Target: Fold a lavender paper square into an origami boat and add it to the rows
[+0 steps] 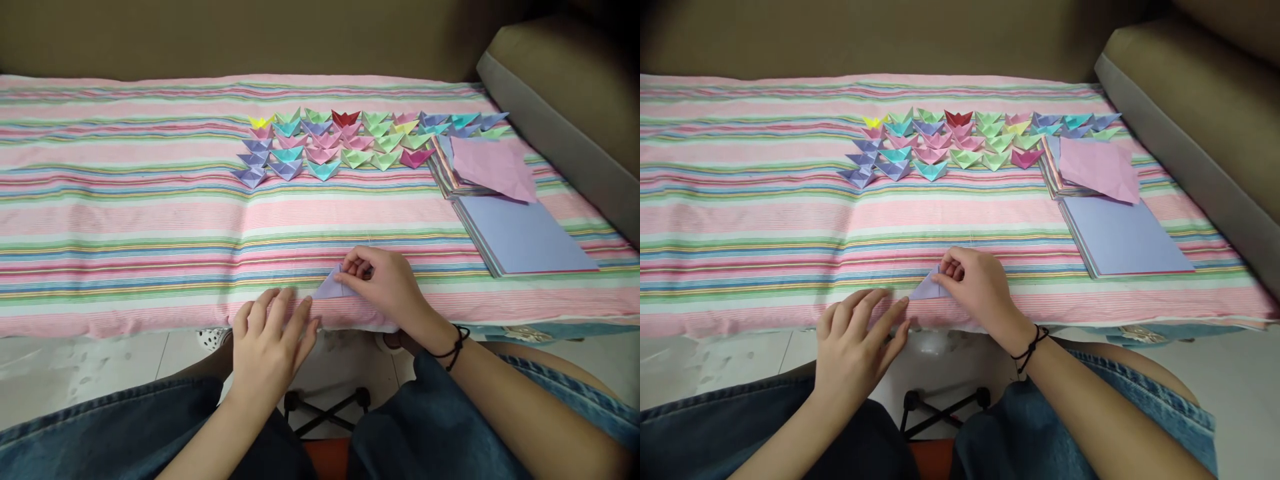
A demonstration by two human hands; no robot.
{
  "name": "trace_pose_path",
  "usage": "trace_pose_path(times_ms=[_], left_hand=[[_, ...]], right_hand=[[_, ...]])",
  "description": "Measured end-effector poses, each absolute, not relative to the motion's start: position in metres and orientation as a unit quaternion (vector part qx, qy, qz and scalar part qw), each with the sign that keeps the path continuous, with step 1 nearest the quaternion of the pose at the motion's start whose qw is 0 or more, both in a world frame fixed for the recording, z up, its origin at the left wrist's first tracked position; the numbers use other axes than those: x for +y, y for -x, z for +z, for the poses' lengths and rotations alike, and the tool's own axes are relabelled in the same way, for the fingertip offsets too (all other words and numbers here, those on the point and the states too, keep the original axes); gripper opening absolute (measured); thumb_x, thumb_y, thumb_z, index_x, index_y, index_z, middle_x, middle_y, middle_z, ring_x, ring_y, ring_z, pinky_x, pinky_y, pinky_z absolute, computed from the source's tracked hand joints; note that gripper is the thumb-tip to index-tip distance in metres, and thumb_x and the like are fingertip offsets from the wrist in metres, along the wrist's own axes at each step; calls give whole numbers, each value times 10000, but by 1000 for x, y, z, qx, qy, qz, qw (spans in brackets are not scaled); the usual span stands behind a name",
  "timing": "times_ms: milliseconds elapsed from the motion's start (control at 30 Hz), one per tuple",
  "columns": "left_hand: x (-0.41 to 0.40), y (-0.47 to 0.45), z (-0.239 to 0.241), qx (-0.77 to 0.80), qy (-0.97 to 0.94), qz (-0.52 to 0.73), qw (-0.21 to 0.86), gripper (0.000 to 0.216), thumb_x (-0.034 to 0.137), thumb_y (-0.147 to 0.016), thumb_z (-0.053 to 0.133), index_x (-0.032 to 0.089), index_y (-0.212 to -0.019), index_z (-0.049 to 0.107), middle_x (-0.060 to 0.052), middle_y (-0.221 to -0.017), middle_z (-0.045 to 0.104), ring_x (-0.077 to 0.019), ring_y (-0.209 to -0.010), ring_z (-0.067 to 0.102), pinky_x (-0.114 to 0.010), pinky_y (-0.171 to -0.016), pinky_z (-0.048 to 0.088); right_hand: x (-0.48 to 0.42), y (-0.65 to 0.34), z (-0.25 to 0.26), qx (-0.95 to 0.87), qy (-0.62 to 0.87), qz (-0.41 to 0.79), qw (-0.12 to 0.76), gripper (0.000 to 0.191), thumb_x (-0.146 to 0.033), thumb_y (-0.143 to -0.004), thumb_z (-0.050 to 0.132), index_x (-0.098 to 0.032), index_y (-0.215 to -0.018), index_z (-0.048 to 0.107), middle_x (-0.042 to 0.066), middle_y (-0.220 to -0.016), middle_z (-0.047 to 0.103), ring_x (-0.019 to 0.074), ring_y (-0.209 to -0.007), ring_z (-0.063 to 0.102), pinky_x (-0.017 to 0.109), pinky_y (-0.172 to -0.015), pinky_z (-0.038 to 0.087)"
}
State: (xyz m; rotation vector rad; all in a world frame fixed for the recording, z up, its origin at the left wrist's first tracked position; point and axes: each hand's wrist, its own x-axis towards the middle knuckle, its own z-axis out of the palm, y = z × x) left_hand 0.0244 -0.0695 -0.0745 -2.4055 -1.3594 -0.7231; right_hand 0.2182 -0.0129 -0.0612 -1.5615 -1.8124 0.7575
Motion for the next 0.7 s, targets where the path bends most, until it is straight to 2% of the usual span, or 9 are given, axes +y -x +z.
trace_pose_path(times_ms=[133,233,333,433,567,700], left_hand=[[-65,-22,-73,-463,836,-278,92,195,229,-779,652,183,-968,645,-95,-991,682,-275,-951,582,-405,-803,398],[-57,-27,-71,-428,856,-287,55,235,197,-815,610,147,-1045,599,-110,-1035,667,-253,-984,567,-388,-835,418],[-48,-35,-70,-364,893,-266,18,264,178,-865,536,144,-1126,559,-111,-1077,652,-235,-1002,554,-373,-843,433],[-38,-42,-68,-364,896,-253,-9,223,219,-893,498,144,-1089,575,-106,-1014,648,-223,-922,556,-358,-763,448],[-30,-45,-61,-374,903,-212,-22,190,261,-907,475,162,-993,612,-77,-899,628,-202,-826,535,-330,-698,429],[-27,-45,-51,-323,932,-158,46,170,186,-904,456,153,-938,620,-58,-791,612,-196,-748,514,-332,-682,393]], right_hand=[[-14,-218,-61,-688,594,283,307,116,-252,-699,712,-191,-689,613,-20,-621,629,124,-573,565,244,-533,424],[-13,-220,-59,-690,583,297,311,74,-242,-734,674,-191,-706,629,-13,-637,640,130,-595,583,245,-541,434],[-12,-229,-55,-695,540,355,316,78,-229,-799,598,-193,-767,660,5,-712,678,139,-660,622,246,-580,464],[-12,-242,-52,-703,494,408,310,120,-268,-792,622,-188,-866,675,42,-833,703,168,-751,649,260,-609,496],[-17,-255,-53,-796,426,322,285,251,-282,-706,729,-203,-937,672,66,-954,692,212,-872,630,317,-705,507],[-21,-260,-56,-862,378,204,270,127,-169,-814,582,-215,-890,673,66,-992,694,218,-946,619,367,-816,492]])
